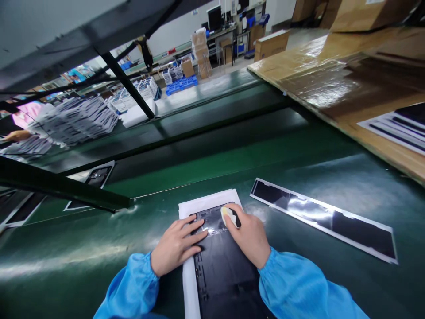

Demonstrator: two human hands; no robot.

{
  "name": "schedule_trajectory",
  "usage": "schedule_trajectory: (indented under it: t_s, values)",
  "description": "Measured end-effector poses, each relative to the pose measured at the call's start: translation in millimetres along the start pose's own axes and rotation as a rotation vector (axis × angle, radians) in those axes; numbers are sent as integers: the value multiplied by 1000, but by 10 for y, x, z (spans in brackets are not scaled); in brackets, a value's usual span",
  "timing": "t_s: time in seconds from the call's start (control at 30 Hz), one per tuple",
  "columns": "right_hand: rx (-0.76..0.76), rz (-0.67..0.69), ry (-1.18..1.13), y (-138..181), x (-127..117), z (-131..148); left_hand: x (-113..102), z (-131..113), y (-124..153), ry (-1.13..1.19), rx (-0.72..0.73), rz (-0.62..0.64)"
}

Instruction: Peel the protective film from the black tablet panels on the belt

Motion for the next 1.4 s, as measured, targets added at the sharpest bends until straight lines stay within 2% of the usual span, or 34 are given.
schedule_trajectory:
  t_s: [0.13,0.23,0.43,0.63,0.73,0.83,1.0,1.1,1.17,1.27,1.37,1.4]
  values:
    - [-111,97,15,-50,188,251,1,7,22,-1,-21,6]
    - [-127,153,9,-83,226,262,16,-8,8,6,-43,-10]
    - [0,-66,122,-50,-53,-33,15,-15,-2,30,-24,-71]
    - [-61,10,97,52,-19,30,-3,5,8,22,-25,-93]
    - [34,14,46,66,-80,-62,-16,-22,-41,21,-25,-95]
    - [135,19,-145,61,-116,-129,13,-133,-203,8,-61,-79]
    - [370,-214,-499,43,-158,-248,123,-369,-589,0,-12,-73]
    - [495,-301,-555,56,-180,-387,103,-289,-751,17,-65,-119]
    - [521,-287,-545,63,-183,-459,62,-147,-820,-3,-179,-127]
    - [520,-237,-535,80,-169,-518,31,36,-879,-7,-324,-70]
    - [583,-158,-597,128,-112,-599,43,106,-926,28,-342,-26]
    - [606,-75,-644,145,-67,-635,46,120,-945,33,-339,-35]
Point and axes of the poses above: each hand's wrist, its own y-axis away from the middle knuckle, its own x-axis out of the palm, z = x × y, the point moved 3 cm from there along -y, towards the middle knuckle, and after that the axes turned 7 degrees about y, right-handed, at the moved point
